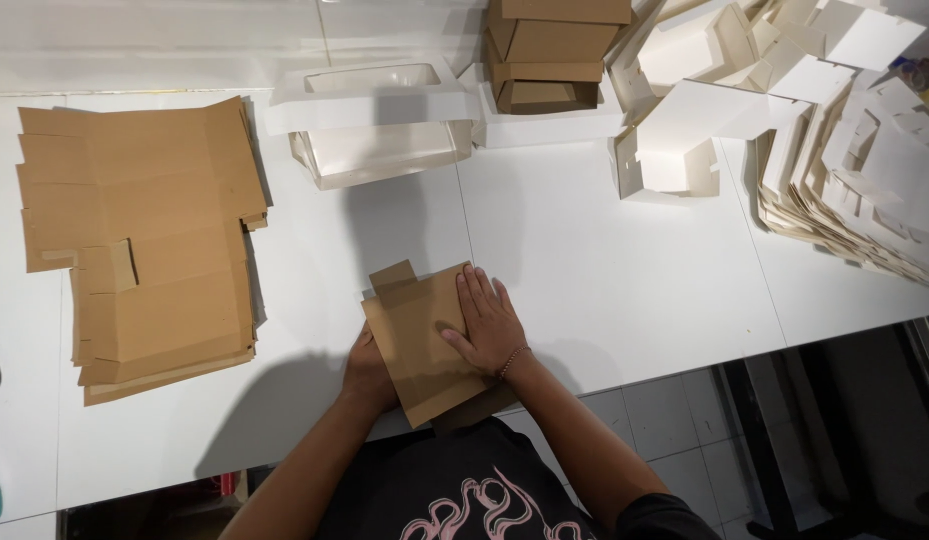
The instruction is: The person folds flat cardboard sheets into small rectangular boxes on a white countertop. They repeatedly fold the sides and flaps, then place each completed box into a growing stack on the right side of the counter.
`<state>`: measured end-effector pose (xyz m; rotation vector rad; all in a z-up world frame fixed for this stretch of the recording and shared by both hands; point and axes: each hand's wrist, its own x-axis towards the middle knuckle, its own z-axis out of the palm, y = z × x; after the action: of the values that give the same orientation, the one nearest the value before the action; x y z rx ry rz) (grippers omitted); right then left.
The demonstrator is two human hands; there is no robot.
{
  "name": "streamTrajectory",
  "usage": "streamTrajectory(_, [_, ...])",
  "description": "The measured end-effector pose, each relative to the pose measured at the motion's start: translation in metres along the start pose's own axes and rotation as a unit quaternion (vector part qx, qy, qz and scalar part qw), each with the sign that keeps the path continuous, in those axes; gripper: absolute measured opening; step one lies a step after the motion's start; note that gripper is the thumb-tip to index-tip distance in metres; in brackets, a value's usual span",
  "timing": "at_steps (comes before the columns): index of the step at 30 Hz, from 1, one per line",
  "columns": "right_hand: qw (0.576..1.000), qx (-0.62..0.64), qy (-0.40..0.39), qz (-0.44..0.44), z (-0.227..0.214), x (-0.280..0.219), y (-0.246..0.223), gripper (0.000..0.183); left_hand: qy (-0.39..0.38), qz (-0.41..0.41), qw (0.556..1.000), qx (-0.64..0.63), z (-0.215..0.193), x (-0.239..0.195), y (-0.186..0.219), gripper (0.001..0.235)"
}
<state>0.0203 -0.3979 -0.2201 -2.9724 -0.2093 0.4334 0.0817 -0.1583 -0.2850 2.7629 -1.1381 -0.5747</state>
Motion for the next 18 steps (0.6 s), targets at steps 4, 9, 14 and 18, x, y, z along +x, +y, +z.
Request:
streamTrajectory(4, [1.000, 0.001, -0.010, 0.024, -0.009, 0.023, -0.002, 0.096, -0.005, -0.015, 1.000, 0.000, -0.010, -0.007, 0.005, 0.091])
streamTrajectory(9, [0.998, -0.037, 0.051, 0.008, 0.018, -0.012, 0.012, 0.104, -0.021, -0.023, 1.000, -0.004, -0.055, -0.012, 0.049, 0.093])
streamTrajectory(14, [0.992, -0.094, 0.080, -0.024, 0.025, -0.075, 0.014, 0.108, -0.037, -0.026, 0.999, -0.011, -0.049, -0.026, 0.056, 0.095])
streamTrajectory(18, [0.994, -0.104, 0.025, 0.002, 0.030, -0.105, 0.010, 0.118, -0.035, -0.025, 0.999, -0.004, -0.054, -0.029, 0.054, 0.097])
